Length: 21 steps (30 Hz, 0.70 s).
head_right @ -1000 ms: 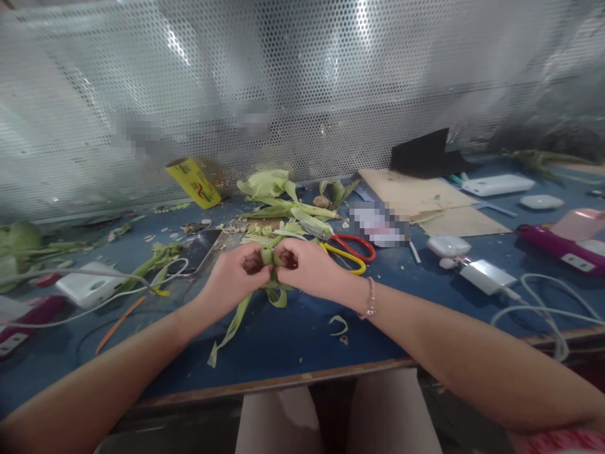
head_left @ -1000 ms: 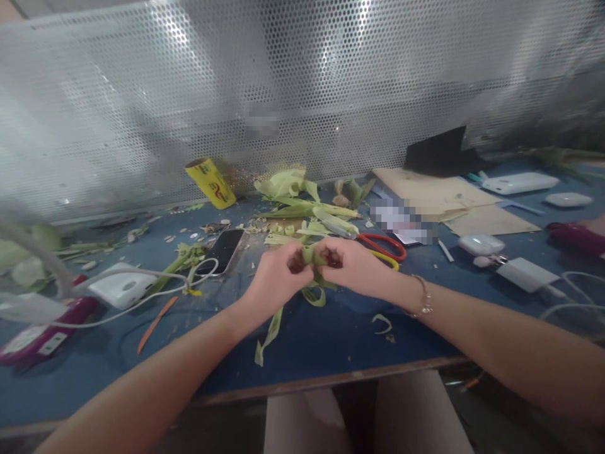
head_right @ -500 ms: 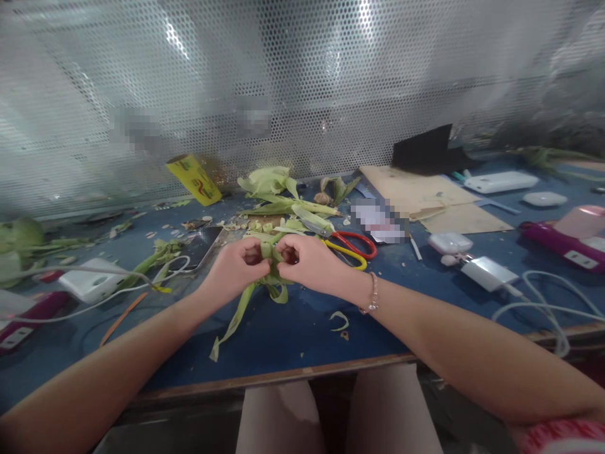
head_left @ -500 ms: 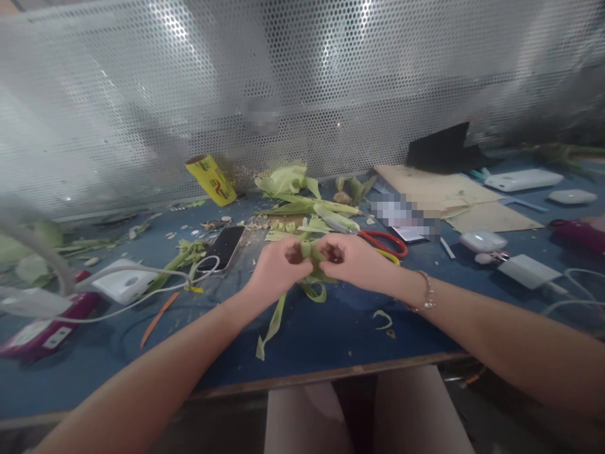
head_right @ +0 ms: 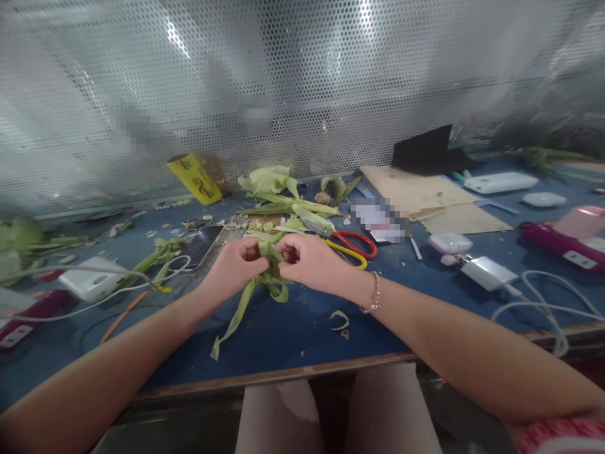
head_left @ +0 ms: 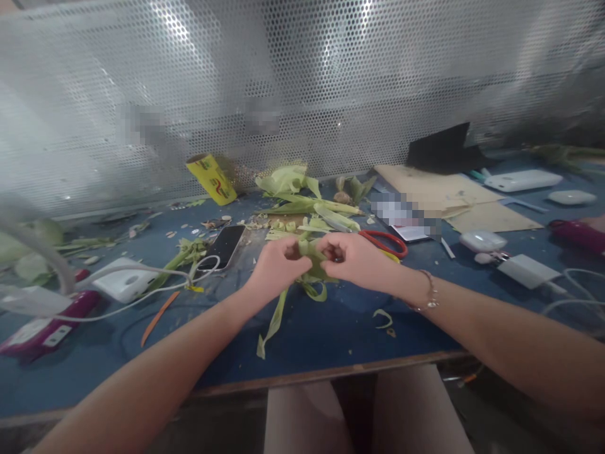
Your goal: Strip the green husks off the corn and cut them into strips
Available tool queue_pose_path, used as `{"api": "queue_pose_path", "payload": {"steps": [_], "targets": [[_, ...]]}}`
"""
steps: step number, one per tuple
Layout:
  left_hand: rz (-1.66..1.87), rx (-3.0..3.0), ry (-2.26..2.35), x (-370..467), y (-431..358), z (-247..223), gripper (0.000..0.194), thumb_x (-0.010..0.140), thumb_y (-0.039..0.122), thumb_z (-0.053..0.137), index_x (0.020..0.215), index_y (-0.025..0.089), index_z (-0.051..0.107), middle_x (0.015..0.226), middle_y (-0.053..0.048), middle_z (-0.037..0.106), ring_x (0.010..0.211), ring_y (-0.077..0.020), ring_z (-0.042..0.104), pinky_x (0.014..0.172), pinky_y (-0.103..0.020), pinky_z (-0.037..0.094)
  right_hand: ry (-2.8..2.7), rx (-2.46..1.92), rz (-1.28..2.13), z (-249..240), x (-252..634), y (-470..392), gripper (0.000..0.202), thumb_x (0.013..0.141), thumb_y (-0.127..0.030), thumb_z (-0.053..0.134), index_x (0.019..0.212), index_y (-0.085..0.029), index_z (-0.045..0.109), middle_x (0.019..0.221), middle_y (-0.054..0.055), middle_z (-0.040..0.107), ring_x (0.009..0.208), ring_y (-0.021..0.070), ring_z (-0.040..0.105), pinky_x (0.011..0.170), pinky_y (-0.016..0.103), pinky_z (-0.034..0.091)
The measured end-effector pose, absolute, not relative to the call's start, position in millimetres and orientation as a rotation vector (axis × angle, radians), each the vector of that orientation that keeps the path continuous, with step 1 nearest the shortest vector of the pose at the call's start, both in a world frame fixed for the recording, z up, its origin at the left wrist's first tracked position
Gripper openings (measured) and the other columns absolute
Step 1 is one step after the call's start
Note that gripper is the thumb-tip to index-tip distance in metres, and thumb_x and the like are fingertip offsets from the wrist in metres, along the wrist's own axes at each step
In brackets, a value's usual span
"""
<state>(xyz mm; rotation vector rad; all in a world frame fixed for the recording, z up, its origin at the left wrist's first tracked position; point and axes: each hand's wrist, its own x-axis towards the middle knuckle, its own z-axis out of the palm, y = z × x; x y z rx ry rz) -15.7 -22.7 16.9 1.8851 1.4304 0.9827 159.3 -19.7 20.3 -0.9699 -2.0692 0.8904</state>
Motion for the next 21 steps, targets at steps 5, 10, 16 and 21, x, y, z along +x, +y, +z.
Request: {"api": "queue_pose_path", "payload": {"steps": [5,10,16,21], "targets": [[0.958,1.879,1.366,-17.1,-20.0,13.3,0.006,0.061,0.019,0.053,0.058,0.017,0.048,0.055,0.003,0.048,0.053,-0.009,0.044,0.049,-0.021,0.034,-2.045,-0.983,0.921,21.0,160.6,-18.7,0.009,0.065,-0.012,0.052,0.064,-0.018,0.045,0.058,-0.006,0.042,0.053,0.0064,0.036,0.051,0.022,0.029],[1.002,1.926,1.426,-12.8,-24.5,17.3,0.014,0.066,0.021,0.053,0.055,0.018,0.045,0.05,0.004,0.042,0.049,-0.0081,0.039,0.045,-0.021,0.03,-1.998,-0.943,0.996,21.7,162.0,-18.5,0.007,0.065,-0.014,0.053,0.066,-0.018,0.047,0.059,-0.006,0.042,0.052,0.0062,0.036,0.049,0.022,0.029],[1.028,1.95,1.455,-12.2,-26.6,22.7,0.026,0.066,0.022,0.053,0.049,0.018,0.034,0.048,0.005,0.032,0.048,-0.0068,0.031,0.043,-0.021,0.024,-1.971,-0.901,1.049,19.6,162.3,-18.3,0.005,0.067,-0.015,0.054,0.072,-0.016,0.052,0.061,-0.006,0.045,0.053,0.0062,0.039,0.049,0.021,0.032],[0.971,1.887,1.448,-14.9,-25.5,22.1,0.013,0.06,0.02,0.053,0.052,0.017,0.043,0.049,0.005,0.038,0.048,-0.0063,0.035,0.042,-0.019,0.026,-2.003,-0.934,1.002,17.4,162.0,-18.5,0.007,0.067,-0.015,0.055,0.074,-0.016,0.056,0.061,-0.006,0.048,0.054,0.0061,0.041,0.051,0.021,0.033]]}}
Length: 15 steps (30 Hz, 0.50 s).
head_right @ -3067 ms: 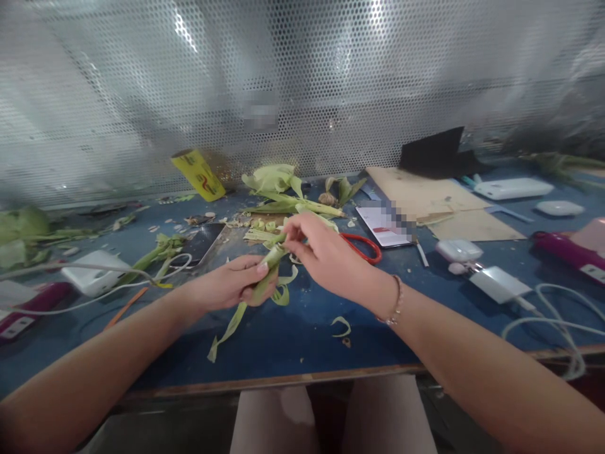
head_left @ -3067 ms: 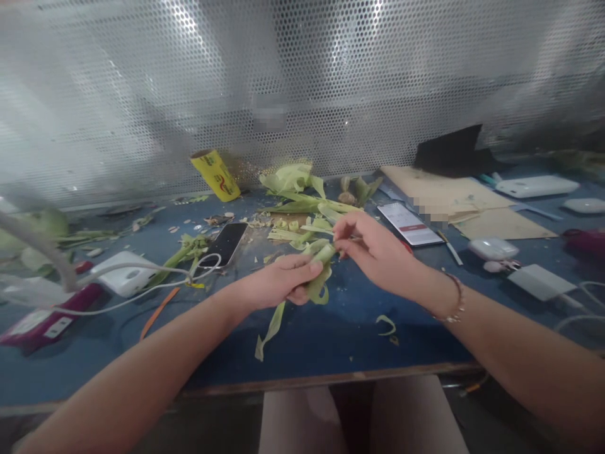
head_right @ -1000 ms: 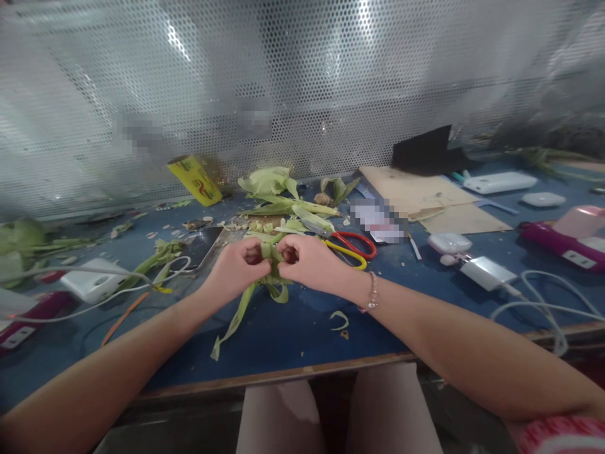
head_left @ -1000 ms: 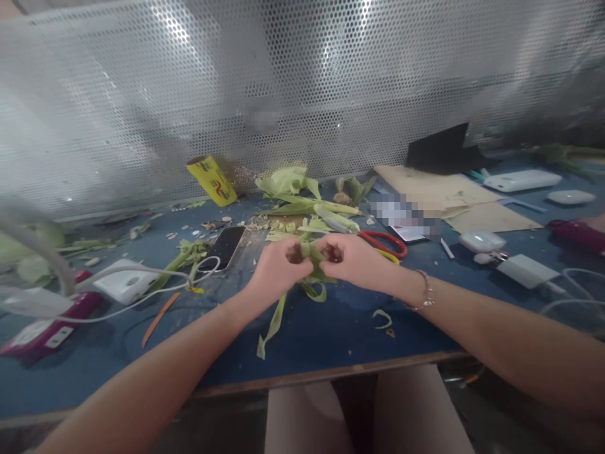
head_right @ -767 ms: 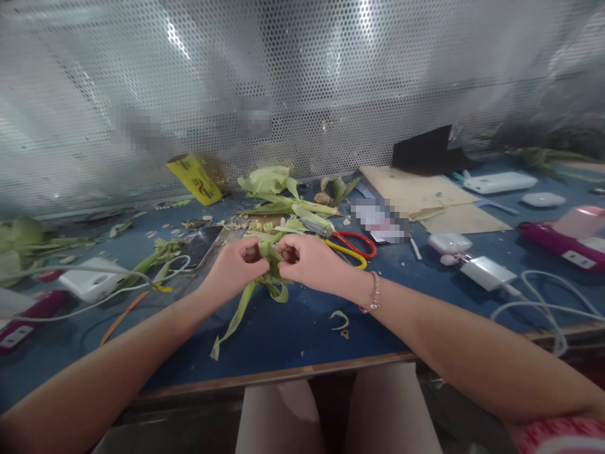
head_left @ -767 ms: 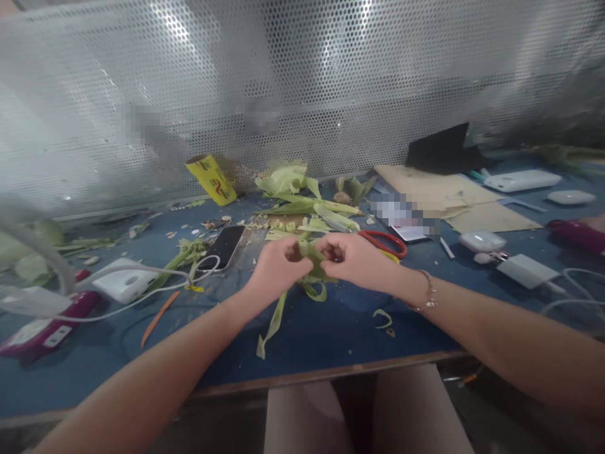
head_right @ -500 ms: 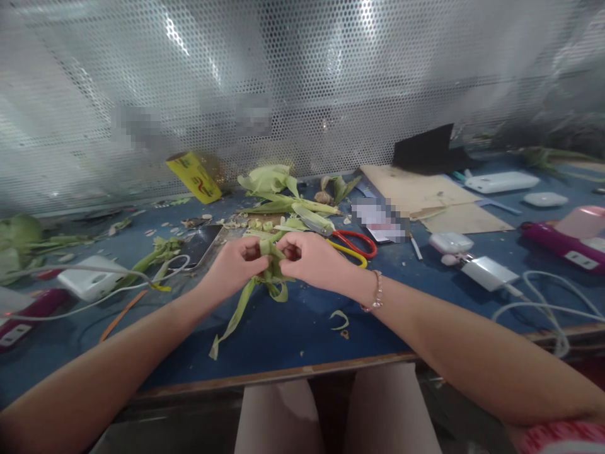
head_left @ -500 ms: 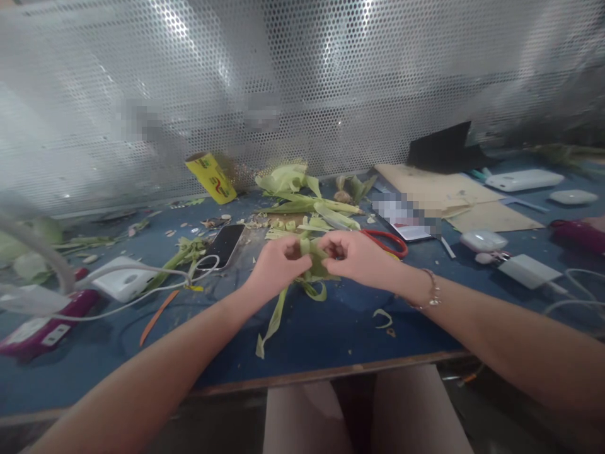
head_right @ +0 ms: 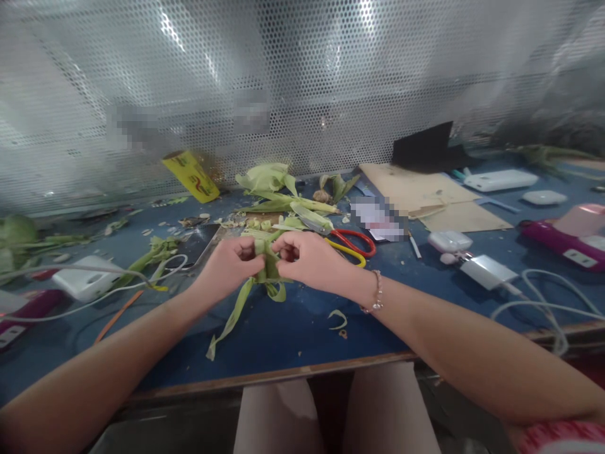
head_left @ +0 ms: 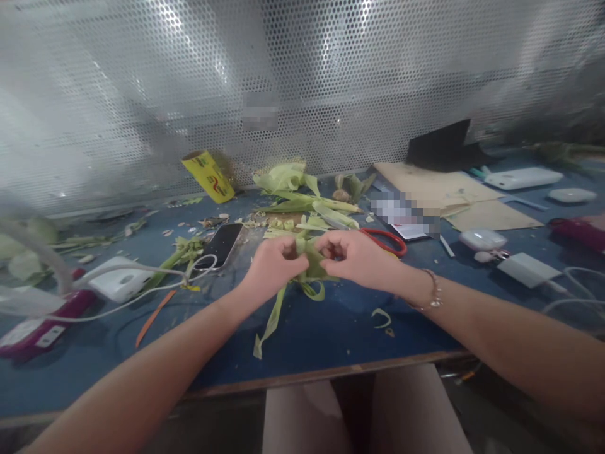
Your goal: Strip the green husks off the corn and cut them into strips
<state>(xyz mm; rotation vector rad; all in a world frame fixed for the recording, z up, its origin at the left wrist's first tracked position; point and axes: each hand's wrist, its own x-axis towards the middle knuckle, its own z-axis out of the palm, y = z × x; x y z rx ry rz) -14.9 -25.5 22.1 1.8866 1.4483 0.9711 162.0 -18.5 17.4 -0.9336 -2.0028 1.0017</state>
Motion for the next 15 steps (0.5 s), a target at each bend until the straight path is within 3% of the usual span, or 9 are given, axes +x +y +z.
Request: {"api": "queue_pose_path", "payload": {"steps": [4,10,15], "targets": [[0.932,1.801,1.428,-16.0,-23.6,20.9,0.002,0.057,0.017,0.052,0.057,0.015,0.052,0.05,0.004,0.046,0.046,-0.0071,0.043,0.042,-0.019,0.033,-1.997,-0.949,1.03,14.9,162.1,-18.0,0.018,0.067,-0.014,0.055,0.084,-0.015,0.059,0.064,-0.005,0.052,0.054,0.0067,0.044,0.051,0.021,0.035],[0.909,1.579,1.337,-14.8,-21.8,21.0,0.007,0.056,0.018,0.051,0.061,0.015,0.056,0.055,0.002,0.056,0.051,-0.0118,0.055,0.052,-0.025,0.049,-1.963,-0.947,1.077,19.0,163.2,-16.6,0.015,0.066,-0.014,0.055,0.081,-0.015,0.058,0.062,-0.005,0.05,0.053,0.0065,0.043,0.05,0.021,0.034],[0.984,1.722,1.401,-14.9,-21.5,21.2,0.015,0.065,0.024,0.053,0.054,0.017,0.048,0.049,0.004,0.047,0.046,-0.0088,0.047,0.046,-0.022,0.041,-1.929,-0.95,1.115,22.7,166.7,-14.7,0.013,0.066,-0.016,0.056,0.079,-0.015,0.058,0.061,-0.005,0.048,0.053,0.0061,0.042,0.049,0.021,0.033]]}}
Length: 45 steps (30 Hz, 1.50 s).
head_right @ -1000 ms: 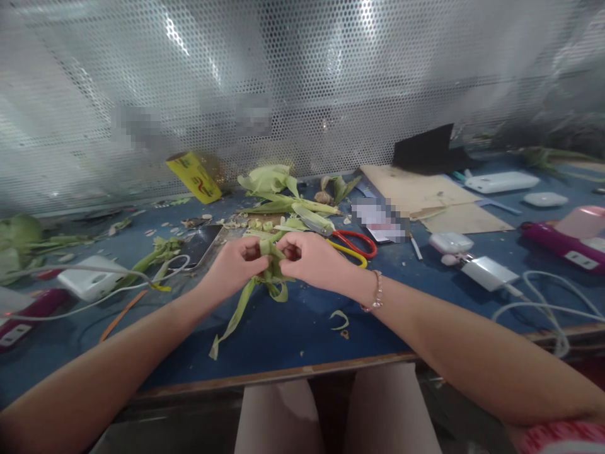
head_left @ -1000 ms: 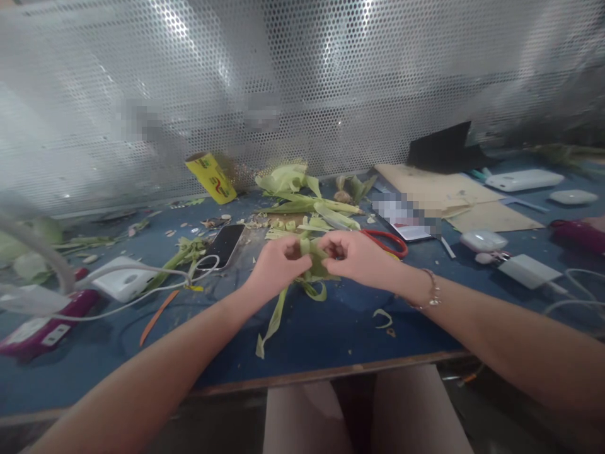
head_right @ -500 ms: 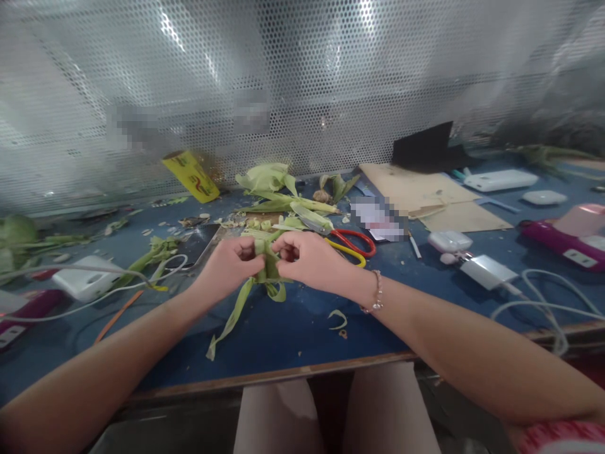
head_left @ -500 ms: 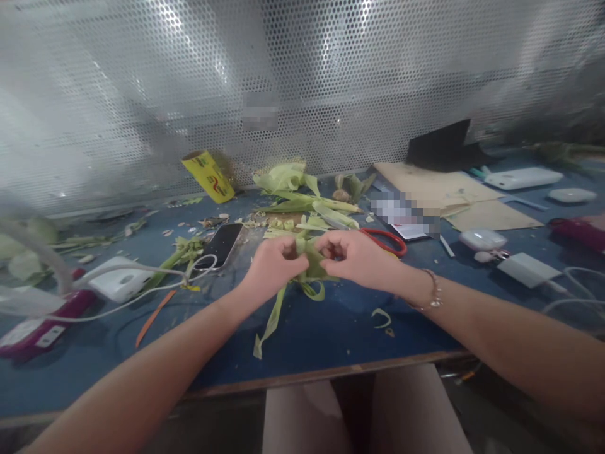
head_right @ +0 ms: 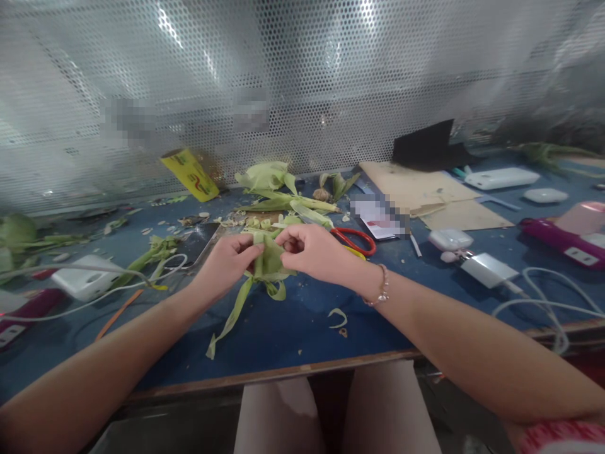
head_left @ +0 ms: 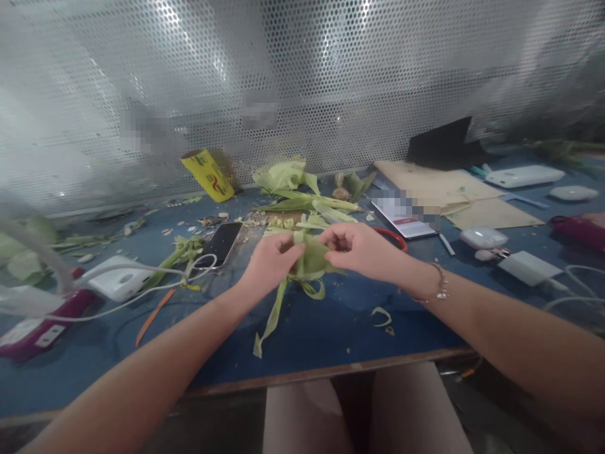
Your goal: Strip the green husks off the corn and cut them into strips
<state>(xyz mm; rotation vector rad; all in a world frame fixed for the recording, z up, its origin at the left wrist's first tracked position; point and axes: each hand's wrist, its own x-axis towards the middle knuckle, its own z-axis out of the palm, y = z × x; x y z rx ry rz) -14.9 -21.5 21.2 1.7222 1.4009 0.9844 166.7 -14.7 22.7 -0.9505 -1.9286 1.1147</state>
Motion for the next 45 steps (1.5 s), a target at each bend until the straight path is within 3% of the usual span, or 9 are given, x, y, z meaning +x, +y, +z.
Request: {"api": "queue_pose_path", "payload": {"steps": [3,6,11,15,28,32,34,37,45], "targets": [[0.994,1.892,1.445,-16,-22,24,0.021,0.066,0.025,0.054,0.05,0.017,0.042,0.046,0.005,0.04,0.044,-0.0068,0.04,0.043,-0.02,0.032,-1.924,-0.915,1.115,21,168,-14,0.014,0.066,-0.016,0.056,0.08,-0.015,0.058,0.062,-0.005,0.05,0.054,0.0066,0.043,0.051,0.022,0.035],[0.933,1.958,1.438,-17,-22,27,0.013,0.061,0.02,0.055,0.052,0.017,0.047,0.048,0.005,0.042,0.046,-0.0064,0.038,0.043,-0.019,0.03,-1.941,-0.891,1.096,18,167,-15,0.016,0.065,-0.014,0.055,0.081,-0.015,0.059,0.063,-0.004,0.051,0.054,0.0071,0.044,0.052,0.022,0.035],[0.841,1.906,1.415,-18,-22,29,0.002,0.057,0.016,0.054,0.058,0.016,0.055,0.051,0.004,0.051,0.048,-0.0082,0.045,0.045,-0.02,0.036,-1.988,-0.909,1.061,19,169,-14,0.017,0.065,-0.013,0.054,0.081,-0.015,0.06,0.062,-0.004,0.05,0.054,0.0068,0.043,0.051,0.021,0.035],[0.867,1.793,1.351,-19,-19,27,0.013,0.058,0.014,0.051,0.065,0.015,0.062,0.057,0.002,0.058,0.051,-0.01,0.053,0.049,-0.021,0.043,-2.008,-0.918,1.062,23,173,-12,0.017,0.065,-0.014,0.055,0.081,-0.016,0.059,0.061,-0.006,0.049,0.054,0.0065,0.042,0.052,0.021,0.036],[0.907,1.591,1.264,-21,-15,24,0.016,0.066,0.025,0.065,0.078,0.014,0.068,0.066,-0.001,0.067,0.054,-0.0101,0.058,0.05,-0.02,0.048,-2.069,-0.94,1.038,31,186,1,0.008,0.071,-0.02,0.057,0.078,-0.017,0.059,0.059,-0.004,0.048,0.052,0.0072,0.041,0.05,0.023,0.033],[1.06,1.485,1.292,-30,-2,22,0.021,0.063,0.027,0.071,0.079,0.014,0.067,0.072,-0.003,0.07,0.058,-0.0117,0.061,0.053,-0.022,0.051,-2.108,-1.239,0.675,28,208,19,0.016,0.078,-0.029,0.055,0.066,-0.019,0.053,0.058,-0.001,0.051,0.049,0.009,0.043,0.048,0.025,0.03],[1.167,1.414,1.321,-34,4,21,0.023,0.062,0.029,0.072,0.079,0.014,0.067,0.073,-0.004,0.07,0.059,-0.0127,0.062,0.055,-0.024,0.052,-2.211,-1.471,0.425,23,218,27,0.022,0.067,-0.023,0.063,0.055,-0.02,0.046,0.05,-0.001,0.046,0.044,0.009,0.038,0.046,0.027,0.026],[1.27,1.318,1.329,-36,7,20,0.024,0.061,0.027,0.074,0.078,0.013,0.066,0.072,-0.003,0.07,0.057,-0.0118,0.061,0.056,-0.024,0.053,-2.352,-1.694,0.361,13,225,35,0.032,0.054,-0.013,0.066,0.045,-0.021,0.036,0.044,-0.001,0.042,0.04,0.0088,0.034,0.043,0.027,0.024],[1.444,0.977,1.066,-35,6,19,0.013,0.072,0.017,0.067,0.083,0.01,0.065,0.075,-0.006,0.071,0.062,-0.013,0.065,0.063,-0.026,0.056,-2.488,-1.894,0.37,13,232,53,0.016,0.07,-0.022,0.056,0.056,-0.018,0.05,0.063,0.009,0.062,0.051,0.0157,0.052,0.047,0.028,0.034]]}}
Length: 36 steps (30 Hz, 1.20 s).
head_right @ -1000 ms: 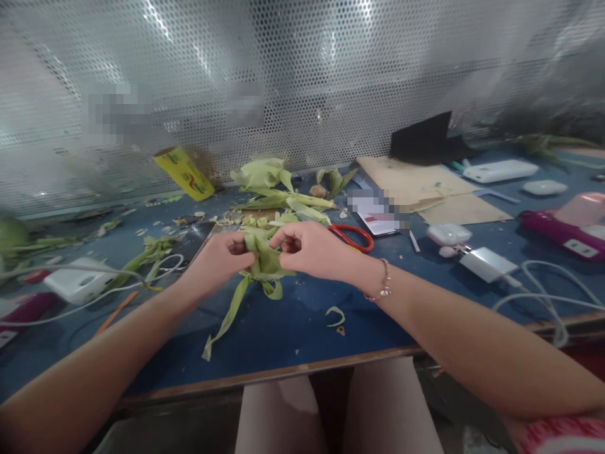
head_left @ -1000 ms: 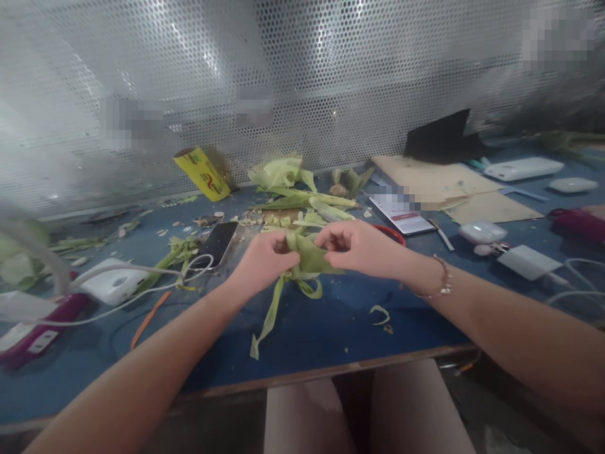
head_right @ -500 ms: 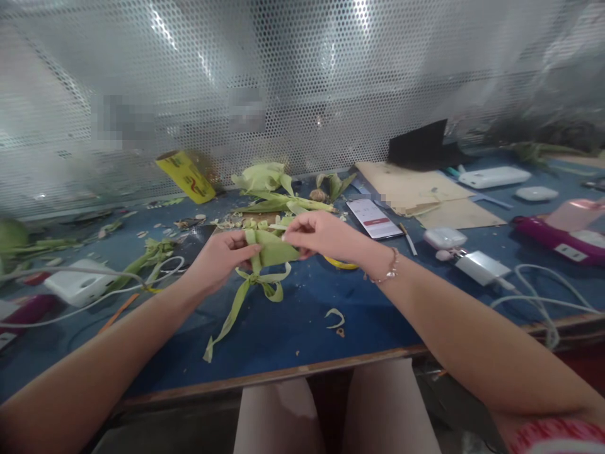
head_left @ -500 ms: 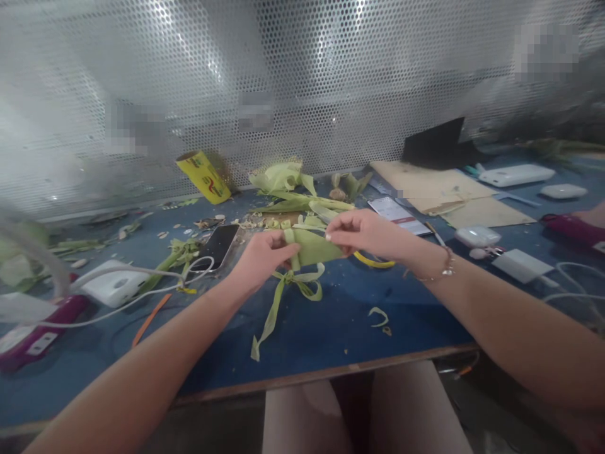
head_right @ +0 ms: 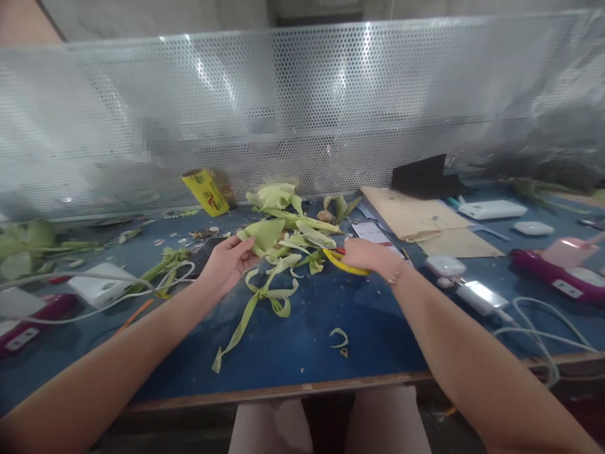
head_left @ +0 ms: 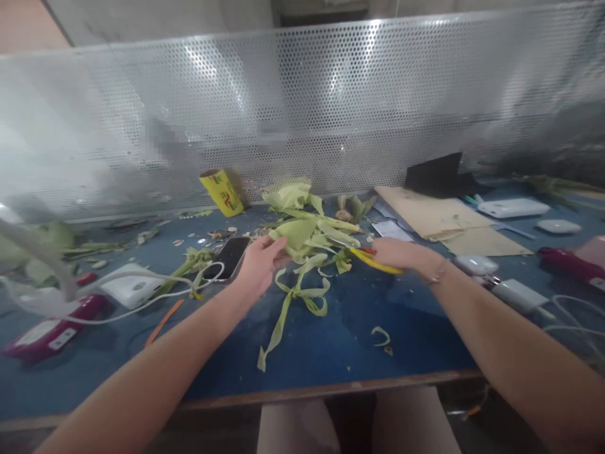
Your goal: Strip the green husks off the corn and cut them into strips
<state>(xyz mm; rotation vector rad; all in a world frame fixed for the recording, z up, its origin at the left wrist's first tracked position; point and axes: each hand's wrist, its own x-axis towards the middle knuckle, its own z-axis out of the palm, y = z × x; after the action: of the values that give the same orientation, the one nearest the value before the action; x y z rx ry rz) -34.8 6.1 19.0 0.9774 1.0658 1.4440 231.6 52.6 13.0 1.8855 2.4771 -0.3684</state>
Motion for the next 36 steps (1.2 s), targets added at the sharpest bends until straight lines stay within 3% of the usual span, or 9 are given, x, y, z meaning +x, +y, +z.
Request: {"api": "queue_pose_path", "payload": {"steps": [4,8,11,19,32,36], "targets": [[1.53,0.826,1.002,-41,13,18,0.006,0.078,0.009,0.059,0.081,0.009,0.064,0.077,-0.007,0.07,0.062,-0.0126,0.066,0.061,-0.025,0.056,2.574,2.115,-0.325,24,244,57,0.026,0.081,-0.042,0.051,0.074,-0.018,0.057,0.079,0.011,0.065,0.066,0.0206,0.058,0.056,0.03,0.04],[1.616,0.657,0.948,-45,17,20,0.008,0.08,0.007,0.057,0.073,0.01,0.061,0.068,-0.003,0.067,0.056,-0.0091,0.063,0.056,-0.022,0.055,2.841,2.051,-0.484,29,236,42,0.046,0.078,-0.063,0.047,0.09,-0.019,0.055,0.085,0.009,0.065,0.072,0.0216,0.059,0.061,0.032,0.043],[1.632,0.609,0.925,-45,19,21,0.009,0.08,0.008,0.059,0.071,0.011,0.06,0.065,-0.001,0.066,0.055,-0.0079,0.062,0.056,-0.02,0.055,2.941,1.78,-0.587,30,222,24,0.046,0.08,-0.063,0.045,0.095,-0.019,0.052,0.086,0.008,0.063,0.071,0.0204,0.058,0.062,0.031,0.042],[1.657,0.654,0.868,-41,16,20,0.013,0.076,0.004,0.061,0.066,0.012,0.06,0.062,0.0,0.065,0.051,-0.0055,0.059,0.056,-0.017,0.053,2.881,1.655,-0.646,21,200,5,0.045,0.079,-0.061,0.048,0.097,-0.02,0.049,0.09,0.007,0.061,0.076,0.0216,0.06,0.066,0.032,0.043],[1.77,0.614,0.949,-45,23,18,0.007,0.076,0.007,0.064,0.071,0.012,0.062,0.071,-0.002,0.067,0.059,-0.0069,0.062,0.069,-0.022,0.055,2.835,1.638,-0.694,29,197,-1,0.044,0.08,-0.063,0.044,0.092,-0.021,0.047,0.084,0.006,0.059,0.069,0.0212,0.058,0.059,0.033,0.043],[1.727,0.628,0.954,-43,22,16,0.008,0.077,0.006,0.062,0.071,0.011,0.062,0.068,-0.001,0.067,0.056,-0.0061,0.061,0.067,-0.02,0.055,2.791,1.622,-0.705,29,194,-3,0.046,0.079,-0.066,0.043,0.087,-0.021,0.045,0.08,0.005,0.059,0.064,0.0189,0.056,0.056,0.032,0.041]]}}
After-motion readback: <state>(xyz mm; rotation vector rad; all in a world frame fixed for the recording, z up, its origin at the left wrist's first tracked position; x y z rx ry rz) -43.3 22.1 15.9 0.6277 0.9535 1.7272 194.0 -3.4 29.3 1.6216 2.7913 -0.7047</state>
